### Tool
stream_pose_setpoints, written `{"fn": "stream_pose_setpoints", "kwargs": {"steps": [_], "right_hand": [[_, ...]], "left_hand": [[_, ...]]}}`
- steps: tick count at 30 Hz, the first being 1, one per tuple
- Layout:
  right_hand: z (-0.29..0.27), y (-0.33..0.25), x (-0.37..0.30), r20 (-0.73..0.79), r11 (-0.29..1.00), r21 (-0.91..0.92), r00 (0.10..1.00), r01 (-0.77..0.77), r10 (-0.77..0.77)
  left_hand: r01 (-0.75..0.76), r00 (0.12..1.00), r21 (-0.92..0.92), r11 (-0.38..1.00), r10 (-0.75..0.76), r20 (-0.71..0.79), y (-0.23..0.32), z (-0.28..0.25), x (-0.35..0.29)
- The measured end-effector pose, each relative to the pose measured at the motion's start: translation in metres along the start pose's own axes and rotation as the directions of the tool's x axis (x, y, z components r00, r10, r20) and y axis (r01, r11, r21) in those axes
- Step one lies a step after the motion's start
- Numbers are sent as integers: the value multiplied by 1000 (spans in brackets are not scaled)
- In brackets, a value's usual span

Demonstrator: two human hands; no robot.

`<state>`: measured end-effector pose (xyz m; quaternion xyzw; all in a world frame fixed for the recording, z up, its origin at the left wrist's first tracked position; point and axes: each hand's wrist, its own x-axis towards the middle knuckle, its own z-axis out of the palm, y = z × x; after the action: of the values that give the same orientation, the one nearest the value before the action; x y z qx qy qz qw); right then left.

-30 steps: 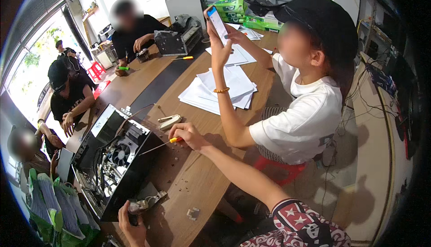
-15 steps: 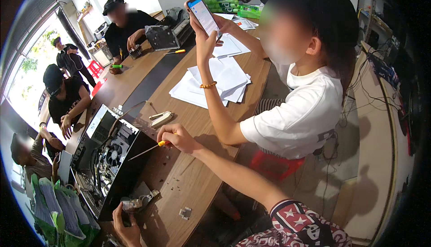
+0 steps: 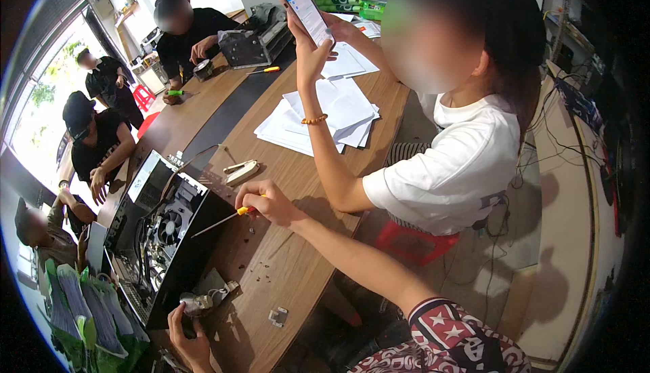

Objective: The person disassembles a projector lamp assembly beside a computer case, loosening screws with a screwdriver and removing the metal casing from the bulb by hand.

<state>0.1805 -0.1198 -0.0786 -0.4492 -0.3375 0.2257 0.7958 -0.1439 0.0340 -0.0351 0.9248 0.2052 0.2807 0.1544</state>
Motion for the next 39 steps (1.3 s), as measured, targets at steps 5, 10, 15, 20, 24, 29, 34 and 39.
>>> {"fn": "stream_pose_setpoints", "kwargs": {"steps": [5,10,15,20,24,29,34,39], "right_hand": [[1,-4,-2,2,1000,-8,1000,-18,19],[0,-5,-1,5,1000,-14,1000,-22,22],[1,-4,0,-1,1000,-5,1000,-19,19],[1,-3,1,7,1000,-12,1000,-20,20],[0,-1,1,14,999,-34,1000,-11,11],[-1,-3,0,18,1000,-18,1000,-16,16],[1,-3,1,17,1000,-5,1000,-6,6],[0,-2,0,11,999,-43,1000,22,-22]], "left_hand": [[-21,1000,10,1000,21,12,2,-3,1],[-33,999,-78,996,34,8,6,-3,2],[-41,999,-59,997,40,-17,11,-3,1],[-34,999,-67,997,33,-11,15,-4,1],[-34,999,-107,994,35,4,7,-4,1],[-39,999,-85,996,40,11,9,-6,2],[-15,999,-74,997,19,40,25,-13,2],[-3,1000,-88,996,6,31,26,-12,1]]}}
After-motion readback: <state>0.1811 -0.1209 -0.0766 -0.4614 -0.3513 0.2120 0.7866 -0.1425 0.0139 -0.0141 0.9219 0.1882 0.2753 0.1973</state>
